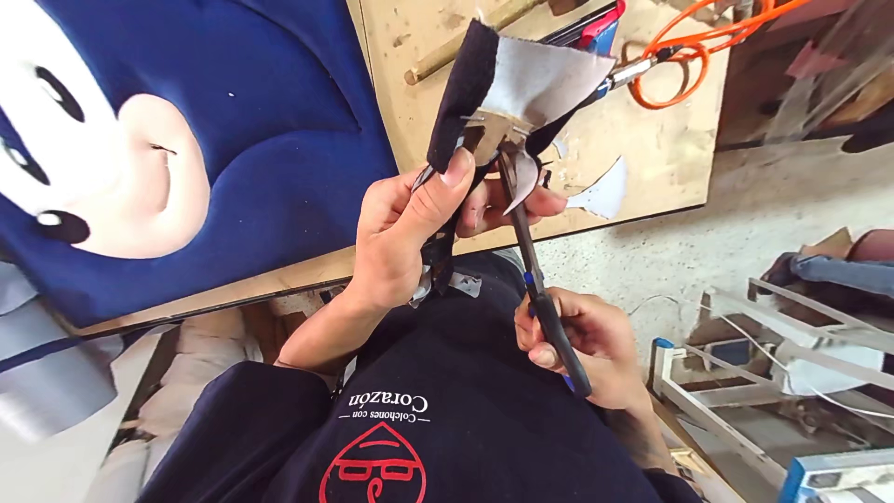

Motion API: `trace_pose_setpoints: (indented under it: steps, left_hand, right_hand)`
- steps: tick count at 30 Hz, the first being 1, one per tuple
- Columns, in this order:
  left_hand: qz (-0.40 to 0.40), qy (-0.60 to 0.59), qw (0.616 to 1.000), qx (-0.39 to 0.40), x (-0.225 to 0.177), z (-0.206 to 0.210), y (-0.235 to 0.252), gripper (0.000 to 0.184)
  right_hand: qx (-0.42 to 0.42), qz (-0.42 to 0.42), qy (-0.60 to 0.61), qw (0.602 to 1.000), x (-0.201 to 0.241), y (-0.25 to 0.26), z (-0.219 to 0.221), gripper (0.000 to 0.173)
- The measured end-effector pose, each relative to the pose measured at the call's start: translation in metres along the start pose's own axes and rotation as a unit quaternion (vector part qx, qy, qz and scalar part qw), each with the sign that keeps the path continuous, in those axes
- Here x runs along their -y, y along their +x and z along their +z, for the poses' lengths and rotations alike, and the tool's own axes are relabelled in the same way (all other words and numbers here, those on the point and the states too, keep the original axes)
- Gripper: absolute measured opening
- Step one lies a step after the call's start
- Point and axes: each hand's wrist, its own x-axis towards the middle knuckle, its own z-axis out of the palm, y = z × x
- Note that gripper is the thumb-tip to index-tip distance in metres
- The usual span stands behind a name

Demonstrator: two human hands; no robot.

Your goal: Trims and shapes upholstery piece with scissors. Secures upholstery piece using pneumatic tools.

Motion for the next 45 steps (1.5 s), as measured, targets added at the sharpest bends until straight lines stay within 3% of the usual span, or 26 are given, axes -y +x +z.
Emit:
trace_pose_setpoints:
  steps: [14,28,40,45]
  left_hand:
    - [0.040,0.012,0.999,0.010,0.001,-0.001,-0.001,0.032]
    - [0.020,-0.004,1.000,0.021,-0.001,-0.006,-0.004,0.035]
    - [-0.073,-0.103,0.990,0.055,-0.004,-0.009,-0.005,0.039]
    - [-0.110,-0.045,0.992,0.033,-0.009,-0.006,0.001,0.046]
  right_hand:
    - [0.005,-0.003,-0.009,1.000,-0.003,0.003,0.002,0.027]
    - [0.011,-0.017,-0.020,1.000,-0.004,0.002,0.000,0.026]
    - [0.019,-0.014,-0.051,0.998,-0.011,-0.001,-0.008,0.037]
    - [0.049,-0.024,-0.116,0.992,-0.002,-0.012,-0.021,0.047]
